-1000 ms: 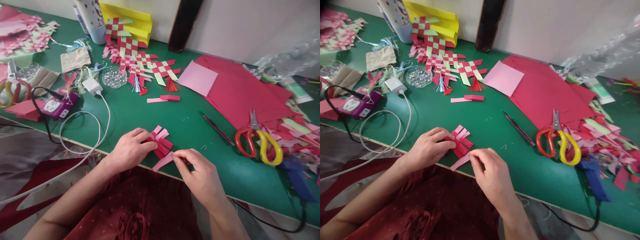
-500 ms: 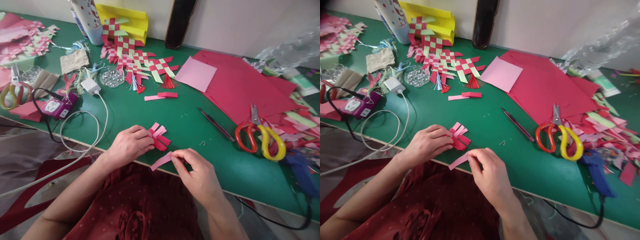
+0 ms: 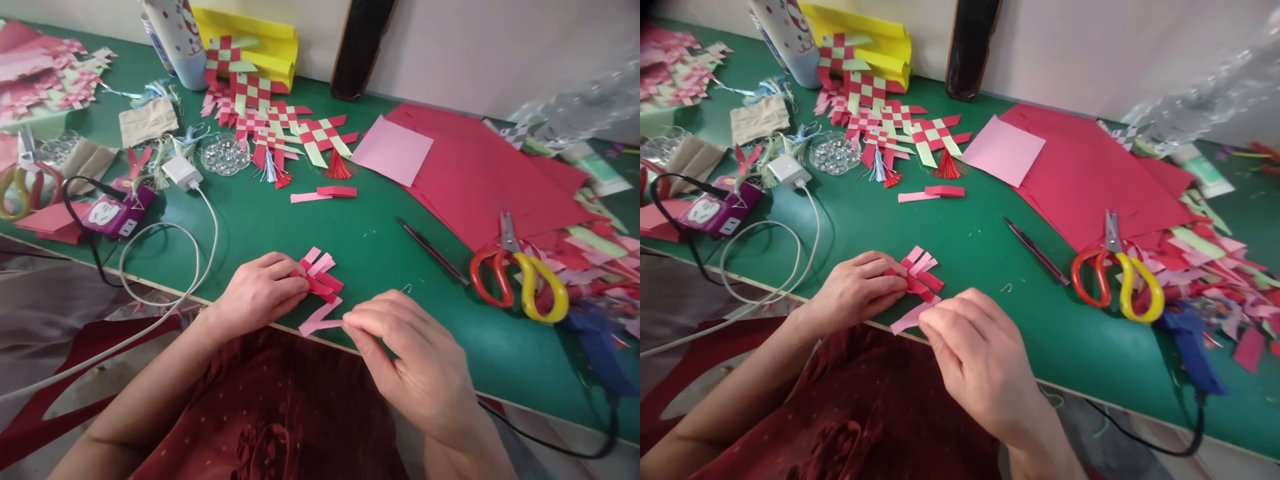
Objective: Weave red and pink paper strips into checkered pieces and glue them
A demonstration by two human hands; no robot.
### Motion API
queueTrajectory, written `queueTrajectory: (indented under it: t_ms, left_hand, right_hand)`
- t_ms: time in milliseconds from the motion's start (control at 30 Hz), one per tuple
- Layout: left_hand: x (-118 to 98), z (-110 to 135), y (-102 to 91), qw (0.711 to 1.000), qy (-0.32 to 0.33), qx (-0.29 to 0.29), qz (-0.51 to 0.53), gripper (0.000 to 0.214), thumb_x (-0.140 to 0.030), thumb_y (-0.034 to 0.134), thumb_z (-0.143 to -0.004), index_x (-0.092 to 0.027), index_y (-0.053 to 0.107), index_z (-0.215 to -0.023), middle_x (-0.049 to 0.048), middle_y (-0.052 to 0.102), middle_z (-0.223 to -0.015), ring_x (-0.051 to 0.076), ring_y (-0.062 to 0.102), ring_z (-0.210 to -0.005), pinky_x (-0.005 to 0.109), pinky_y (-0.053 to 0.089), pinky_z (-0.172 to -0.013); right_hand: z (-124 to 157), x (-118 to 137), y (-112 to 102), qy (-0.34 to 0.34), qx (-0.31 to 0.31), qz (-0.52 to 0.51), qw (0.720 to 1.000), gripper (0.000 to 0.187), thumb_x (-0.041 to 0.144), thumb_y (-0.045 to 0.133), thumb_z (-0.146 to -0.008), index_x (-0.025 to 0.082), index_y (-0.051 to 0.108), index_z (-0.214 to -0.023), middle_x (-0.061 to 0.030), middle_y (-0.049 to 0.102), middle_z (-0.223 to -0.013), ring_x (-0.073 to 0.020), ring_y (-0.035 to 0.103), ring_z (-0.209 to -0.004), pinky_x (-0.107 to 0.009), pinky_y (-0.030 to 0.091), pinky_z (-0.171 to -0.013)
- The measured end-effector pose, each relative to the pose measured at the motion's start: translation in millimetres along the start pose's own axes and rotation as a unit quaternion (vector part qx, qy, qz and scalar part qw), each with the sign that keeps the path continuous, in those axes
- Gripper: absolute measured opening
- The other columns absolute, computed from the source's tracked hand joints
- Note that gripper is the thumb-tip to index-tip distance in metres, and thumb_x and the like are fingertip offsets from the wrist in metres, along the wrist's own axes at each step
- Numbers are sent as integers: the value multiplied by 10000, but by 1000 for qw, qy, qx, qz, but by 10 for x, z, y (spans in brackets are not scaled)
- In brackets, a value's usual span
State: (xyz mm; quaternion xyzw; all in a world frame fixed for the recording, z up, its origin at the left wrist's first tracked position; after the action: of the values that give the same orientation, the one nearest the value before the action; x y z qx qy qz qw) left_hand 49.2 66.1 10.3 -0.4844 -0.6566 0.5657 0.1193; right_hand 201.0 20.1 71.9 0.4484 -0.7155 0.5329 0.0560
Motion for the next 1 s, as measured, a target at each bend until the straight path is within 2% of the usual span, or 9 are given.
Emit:
queueTrajectory:
  t_ms: [133,300,467,600,700,800,1000]
  left_hand:
    - [13,6,8,1000,-8,-7,6,142,-271,547,-970,-210,674,-977,43,697,-1060,190,637,-1001,326,532,-870]
    - [13,3,0,1000,-15,-24,8,148,-242,539,-965,-209,681,-940,42,701,-1061,183,643,-979,322,535,-851]
    - [16,-12,-9,999,-22,-15,29,144,-190,508,-950,-179,652,-952,49,705,-1039,183,646,-988,333,532,-882]
    - [14,-20,-21,999,-26,-18,29,128,-169,502,-939,-168,629,-956,57,706,-1043,190,649,-989,340,534,-888]
    - [11,-23,-17,999,-25,-18,27,134,-188,495,-957,-172,628,-959,59,706,-1046,189,650,-996,346,534,-895]
    - [15,-19,-5,999,-26,-15,32,148,-215,485,-974,-177,626,-945,59,707,-1042,185,653,-994,345,533,-893]
    - [28,-12,-4,999,-28,-14,39,138,-219,490,-975,-176,622,-967,53,704,-1046,185,649,-1015,338,520,-914]
  right_hand:
    - [-56,-3,21,-21,20,-23,999,157,62,616,-880,194,604,-965,-20,694,-878,-142,602,-827,-303,514,-805]
    - [-75,-184,317,25,140,-27,990,100,135,537,-944,212,594,-914,-43,702,-1079,-172,625,-1055,-338,516,-942]
    - [-33,-267,415,74,181,-15,981,124,144,494,-959,225,566,-899,-23,693,-962,-179,631,-949,-356,542,-843]
    - [-28,-263,423,75,195,-9,978,142,132,480,-955,228,567,-898,-28,693,-939,-187,629,-942,-370,542,-824]
    - [-27,-283,317,86,181,-9,980,126,165,497,-957,241,583,-905,-27,708,-995,-179,646,-960,-346,546,-831]
    - [-16,-328,74,117,148,3,982,95,230,524,-960,262,584,-894,1,722,-952,-152,680,-863,-276,546,-739]
    - [-43,-274,-486,129,8,117,985,119,362,539,-955,292,627,-917,-2,745,-888,-182,699,-738,-309,524,-668]
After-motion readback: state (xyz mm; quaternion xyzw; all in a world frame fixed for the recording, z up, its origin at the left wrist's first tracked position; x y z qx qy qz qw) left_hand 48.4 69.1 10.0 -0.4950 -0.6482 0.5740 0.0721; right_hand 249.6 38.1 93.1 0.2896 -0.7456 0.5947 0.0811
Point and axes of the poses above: each hand's wrist, its own z-axis away from the middle knuckle, its own y-axis out of the palm, x = y × z, the point moved 7 cm from there along -z, towards the middle knuckle
